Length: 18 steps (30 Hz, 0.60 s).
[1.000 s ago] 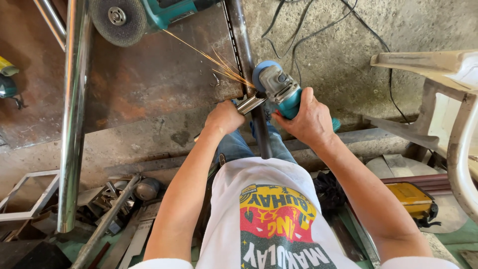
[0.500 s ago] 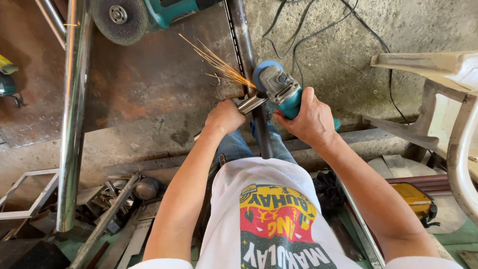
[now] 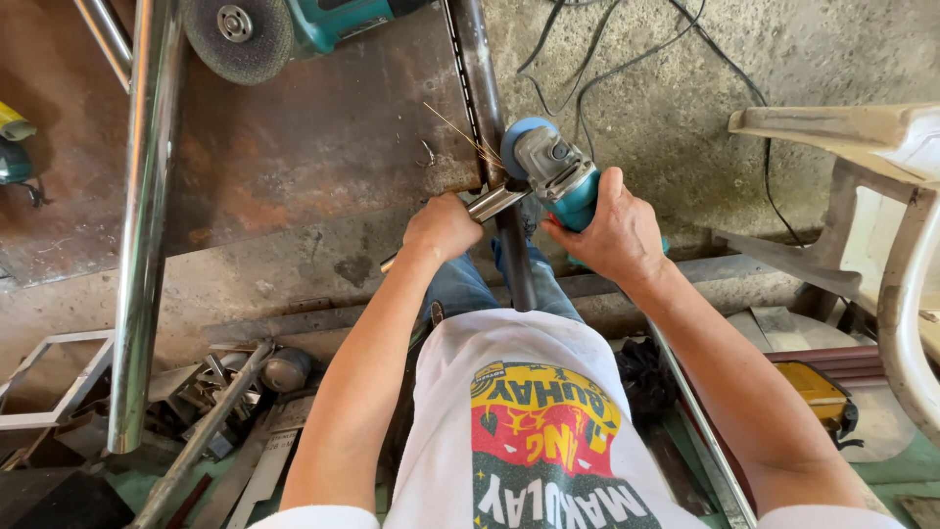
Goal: Grinding the ends of metal pipes and fitting them into a larger metal frame structure.
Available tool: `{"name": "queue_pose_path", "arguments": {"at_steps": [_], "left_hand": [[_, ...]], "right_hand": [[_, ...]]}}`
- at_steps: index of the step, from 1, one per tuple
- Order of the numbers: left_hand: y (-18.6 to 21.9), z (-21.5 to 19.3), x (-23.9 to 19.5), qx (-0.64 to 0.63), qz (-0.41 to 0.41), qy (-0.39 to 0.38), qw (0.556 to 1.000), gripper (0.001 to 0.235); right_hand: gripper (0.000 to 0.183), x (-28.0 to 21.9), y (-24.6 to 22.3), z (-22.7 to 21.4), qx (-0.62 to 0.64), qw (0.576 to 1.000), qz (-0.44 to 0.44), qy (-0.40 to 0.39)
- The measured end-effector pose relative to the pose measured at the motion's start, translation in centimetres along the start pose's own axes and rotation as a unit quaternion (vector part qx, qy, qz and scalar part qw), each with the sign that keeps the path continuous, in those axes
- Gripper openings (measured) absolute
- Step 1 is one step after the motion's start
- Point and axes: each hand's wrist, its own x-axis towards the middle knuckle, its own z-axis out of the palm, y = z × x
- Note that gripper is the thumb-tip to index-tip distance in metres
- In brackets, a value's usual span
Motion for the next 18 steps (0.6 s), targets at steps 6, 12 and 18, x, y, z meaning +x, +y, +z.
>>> {"name": "queue_pose_path", "arguments": {"at_steps": [6,12,18], "left_hand": [[-0.7,1.3,0.3,0.019,0.002,0.035,0.999,0.052],[0.3,-0.4,-2.5,0.036,0.037,0.088,0.995,0.052],[-1.0,0.5,-1.9,0.020,0.131,0.130,0.983,0.039]], "right_hand": [[0.076,-0.4,-0.1,-0.7,-0.015,0.999,-0.033,-0.002],[0.085,0.6,1.3,-1.5,0.011,0.998,0.057,-0.002],[0.092,-0.9,0.1,-4.3,0.048,0.987,0.142,-0.055]]}}
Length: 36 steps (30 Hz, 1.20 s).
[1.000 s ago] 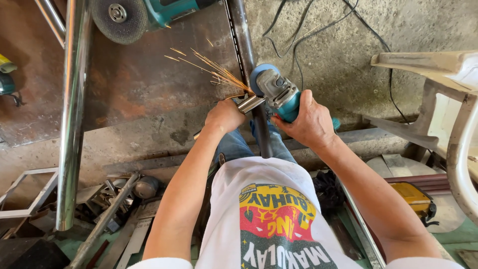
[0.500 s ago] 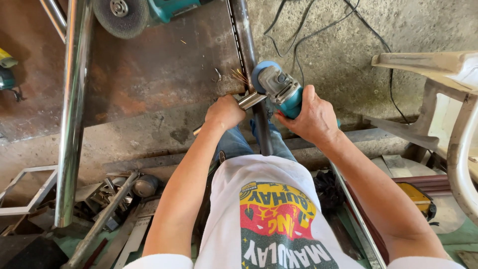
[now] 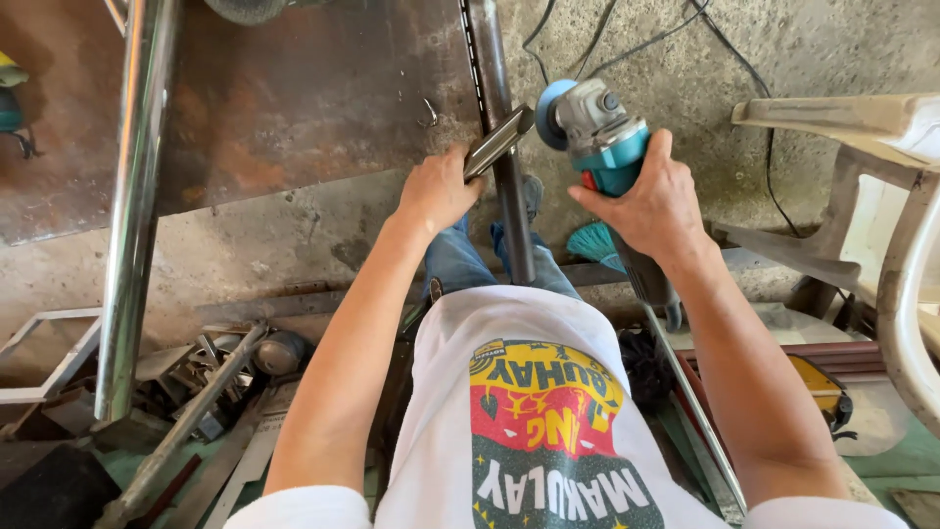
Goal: Grinding the ends of metal pipes and fitting them into a larger metal frame structure.
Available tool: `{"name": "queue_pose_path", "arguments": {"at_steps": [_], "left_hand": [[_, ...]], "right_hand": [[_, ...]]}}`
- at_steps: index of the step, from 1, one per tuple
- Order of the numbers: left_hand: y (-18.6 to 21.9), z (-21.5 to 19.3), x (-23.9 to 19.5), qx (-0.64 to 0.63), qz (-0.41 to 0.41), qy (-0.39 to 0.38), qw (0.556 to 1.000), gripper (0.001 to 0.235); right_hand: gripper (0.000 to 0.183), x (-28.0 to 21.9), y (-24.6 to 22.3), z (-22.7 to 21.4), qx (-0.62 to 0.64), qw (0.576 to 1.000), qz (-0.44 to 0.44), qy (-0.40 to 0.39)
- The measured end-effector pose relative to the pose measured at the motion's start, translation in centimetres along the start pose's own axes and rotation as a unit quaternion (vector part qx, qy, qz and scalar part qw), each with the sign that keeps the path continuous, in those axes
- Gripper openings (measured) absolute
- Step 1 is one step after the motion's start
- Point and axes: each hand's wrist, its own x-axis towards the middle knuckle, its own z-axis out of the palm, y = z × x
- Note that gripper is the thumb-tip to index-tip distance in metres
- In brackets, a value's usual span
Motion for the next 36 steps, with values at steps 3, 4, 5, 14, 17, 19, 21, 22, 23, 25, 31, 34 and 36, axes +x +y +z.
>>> {"name": "queue_pose_path", "arguments": {"at_steps": [3,4,5,14,17,19,21,22,23,25,31,34,36], "left_hand": [[-0.2,1.1,-0.2,0.022,-0.020,-0.013,0.999,0.043],[-0.3,1.5,-0.2,0.026,-0.041,-0.012,0.999,0.042],[-0.5,2.0,-0.1,0.030,-0.063,-0.011,0.998,0.041],[-1.9,5.7,0.7,0.044,-0.077,0.046,0.995,0.044],[-2.3,6.6,1.0,0.058,-0.078,0.049,0.994,0.046],[-1.9,6.6,0.7,0.068,-0.079,0.053,0.993,0.045],[-1.8,6.8,0.7,0.077,-0.079,0.057,0.992,0.044],[-1.9,7.0,0.8,0.071,-0.077,0.069,0.992,0.042],[-2.0,7.3,0.8,0.063,-0.076,0.080,0.992,0.039],[-2.1,7.4,0.7,0.069,-0.075,0.080,0.992,0.039],[-2.4,7.9,0.8,0.080,-0.069,0.093,0.990,0.037],[-2.7,8.3,1.2,0.078,-0.077,0.095,0.989,0.035],[-2.8,8.4,1.5,0.080,-0.084,0.096,0.989,0.035]], "right_hand": [[0.100,-1.4,0.1,-0.6,0.038,0.999,0.003,-0.032],[0.099,-2.1,-0.2,-0.8,0.035,0.998,0.006,-0.044],[0.098,-2.7,-0.5,-1.0,0.032,0.998,0.009,-0.056],[0.088,-4.2,-1.4,-0.1,0.063,0.992,0.001,-0.111],[0.090,-4.1,-1.4,0.3,0.070,0.991,0.000,-0.114],[0.092,-3.8,-1.1,0.9,0.067,0.991,0.003,-0.113],[0.094,-3.6,-1.1,0.9,0.063,0.992,0.005,-0.112],[0.092,-3.7,-1.3,0.7,0.065,0.992,0.004,-0.112],[0.090,-3.8,-1.4,0.5,0.067,0.991,0.001,-0.113],[0.090,-3.8,-1.1,0.7,0.054,0.992,0.003,-0.113],[0.088,-3.9,-1.6,0.5,0.050,0.992,-0.008,-0.116],[0.087,-4.0,-1.6,0.1,0.040,0.992,-0.009,-0.120],[0.087,-3.7,-1.7,0.1,0.032,0.992,-0.009,-0.121]]}}
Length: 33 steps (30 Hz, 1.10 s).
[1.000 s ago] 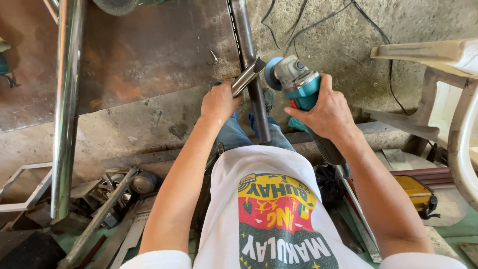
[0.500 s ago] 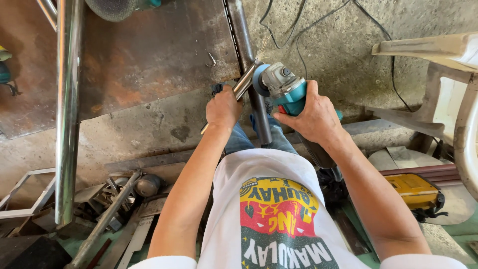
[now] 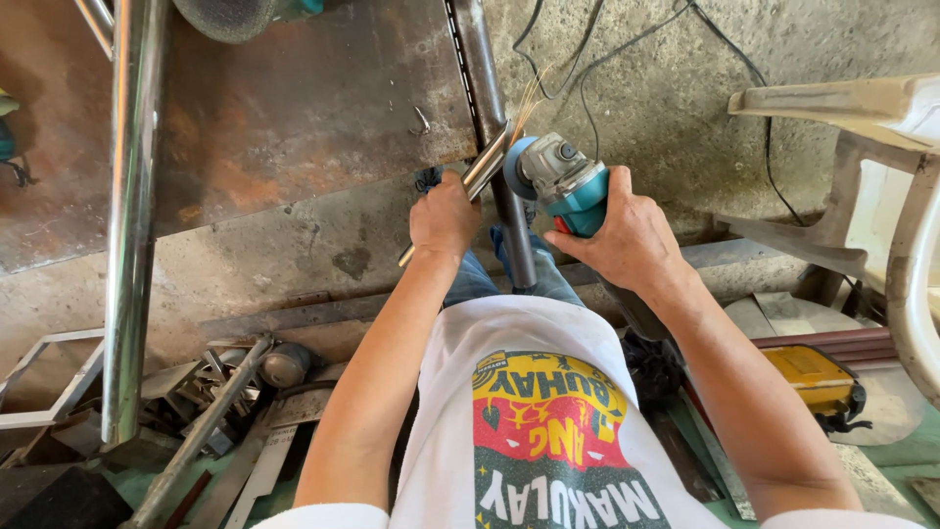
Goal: Grinding the ends of metal pipes and fitting them into a larger metal frame structure.
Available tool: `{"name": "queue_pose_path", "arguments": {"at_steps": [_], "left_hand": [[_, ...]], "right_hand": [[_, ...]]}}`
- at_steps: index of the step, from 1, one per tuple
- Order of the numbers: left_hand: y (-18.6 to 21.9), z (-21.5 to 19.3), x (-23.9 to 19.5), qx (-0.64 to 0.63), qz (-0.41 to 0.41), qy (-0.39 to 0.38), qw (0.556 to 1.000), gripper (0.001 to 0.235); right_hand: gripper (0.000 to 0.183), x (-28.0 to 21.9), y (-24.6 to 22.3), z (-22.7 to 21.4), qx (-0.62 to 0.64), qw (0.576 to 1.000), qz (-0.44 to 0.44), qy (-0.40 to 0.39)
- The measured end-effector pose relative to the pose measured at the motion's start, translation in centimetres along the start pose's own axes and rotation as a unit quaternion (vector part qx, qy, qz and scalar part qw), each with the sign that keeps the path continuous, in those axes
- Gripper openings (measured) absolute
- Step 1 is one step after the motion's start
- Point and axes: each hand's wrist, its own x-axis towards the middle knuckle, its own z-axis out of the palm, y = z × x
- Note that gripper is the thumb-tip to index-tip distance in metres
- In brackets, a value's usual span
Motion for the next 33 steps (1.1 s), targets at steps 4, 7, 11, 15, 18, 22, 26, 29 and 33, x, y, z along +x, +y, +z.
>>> {"name": "queue_pose_path", "arguments": {"at_steps": [4,7,11,15,18,22,26,29,33], "left_hand": [[0.0,0.5,-0.2,-0.008,-0.012,0.001,1.000,0.035],[0.3,1.1,-0.2,-0.019,-0.036,-0.011,0.999,0.035],[-0.4,2.9,0.2,-0.008,-0.044,0.020,0.999,0.035],[-0.2,3.2,0.1,-0.006,-0.038,0.032,0.999,0.035],[0.0,3.3,-0.3,-0.011,-0.048,0.044,0.998,0.036],[-0.2,4.2,0.1,-0.015,-0.044,0.051,0.998,0.035],[-0.3,4.9,0.3,-0.005,-0.049,0.066,0.997,0.037],[-0.2,4.8,0.3,-0.009,-0.048,0.076,0.996,0.037],[-0.3,4.2,0.1,-0.008,-0.045,0.078,0.996,0.037]], "right_hand": [[0.086,0.2,0.4,0.5,0.019,1.000,-0.002,0.002],[0.086,-0.2,0.8,0.6,0.027,1.000,0.009,0.008],[0.090,0.1,1.1,1.4,0.021,0.999,0.031,0.004],[0.089,0.4,0.2,1.4,0.038,0.999,0.025,0.014],[0.090,0.3,0.1,1.3,0.046,0.998,0.039,0.004],[0.093,0.5,0.2,1.4,0.029,0.998,0.052,-0.010],[0.089,0.1,-0.9,0.8,0.052,0.998,0.030,-0.001],[0.088,-0.3,-0.8,0.8,0.039,0.998,0.042,-0.012],[0.091,0.4,-0.1,1.1,0.029,0.999,0.038,-0.010]]}}
